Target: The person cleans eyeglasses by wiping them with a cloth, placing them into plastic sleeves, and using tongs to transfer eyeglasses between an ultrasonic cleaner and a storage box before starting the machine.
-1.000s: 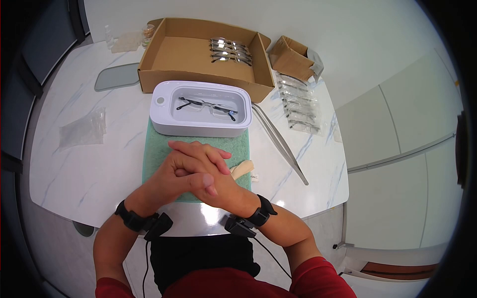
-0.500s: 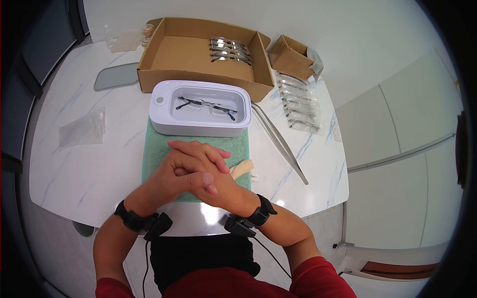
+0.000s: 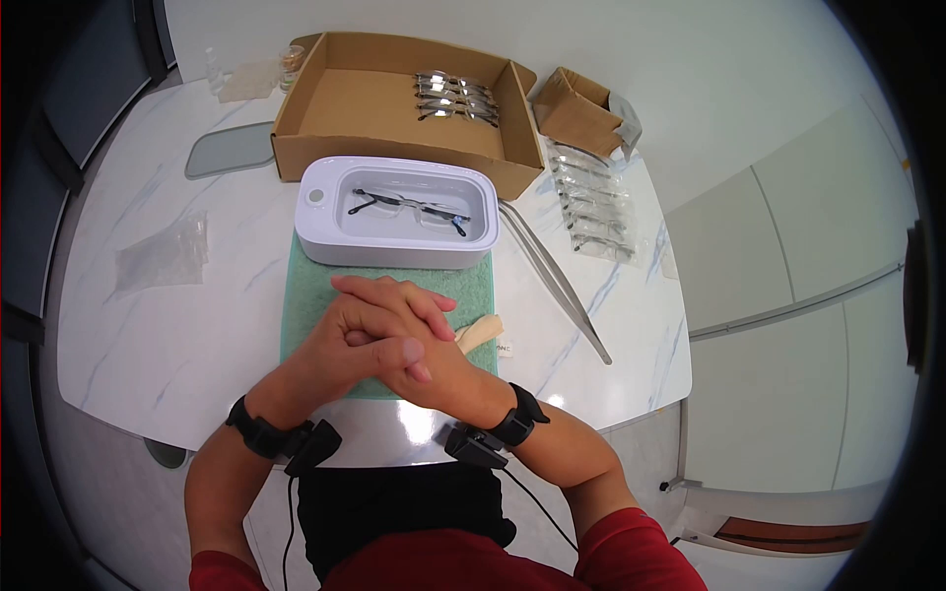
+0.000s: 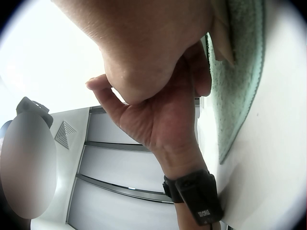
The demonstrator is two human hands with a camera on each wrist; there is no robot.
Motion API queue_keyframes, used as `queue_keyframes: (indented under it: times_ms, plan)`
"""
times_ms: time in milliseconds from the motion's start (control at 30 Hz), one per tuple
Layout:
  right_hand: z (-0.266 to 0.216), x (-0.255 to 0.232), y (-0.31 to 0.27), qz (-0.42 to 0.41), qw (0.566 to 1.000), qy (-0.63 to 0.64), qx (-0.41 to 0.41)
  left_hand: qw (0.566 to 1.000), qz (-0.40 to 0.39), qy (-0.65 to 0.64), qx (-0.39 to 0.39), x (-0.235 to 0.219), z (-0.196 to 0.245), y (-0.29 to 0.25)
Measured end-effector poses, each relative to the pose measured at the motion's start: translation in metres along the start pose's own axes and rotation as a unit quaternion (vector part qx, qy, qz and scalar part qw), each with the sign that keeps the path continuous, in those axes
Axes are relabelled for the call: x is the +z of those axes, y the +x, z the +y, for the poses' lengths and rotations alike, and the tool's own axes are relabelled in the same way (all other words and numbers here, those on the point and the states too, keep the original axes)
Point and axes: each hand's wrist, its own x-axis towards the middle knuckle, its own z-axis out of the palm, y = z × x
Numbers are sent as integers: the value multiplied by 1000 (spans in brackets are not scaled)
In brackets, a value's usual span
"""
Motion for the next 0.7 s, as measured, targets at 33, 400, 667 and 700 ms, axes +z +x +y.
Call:
queue_keyframes:
  times_ms: [33, 400, 667, 700]
  plan:
    - [0, 0, 0, -1, 1000, 3, 1, 1000, 0, 0, 0, 0, -4, 0]
    - [-4, -2, 2, 0, 1000, 26, 16, 999, -29, 0, 32, -7, -7, 2]
    - [1, 1, 0, 6, 1000, 3, -6, 1000, -4, 14, 4, -3, -4, 1]
    - [0, 0, 1, 6, 1000, 3, -5, 1000, 2, 7, 2, -2, -5, 1]
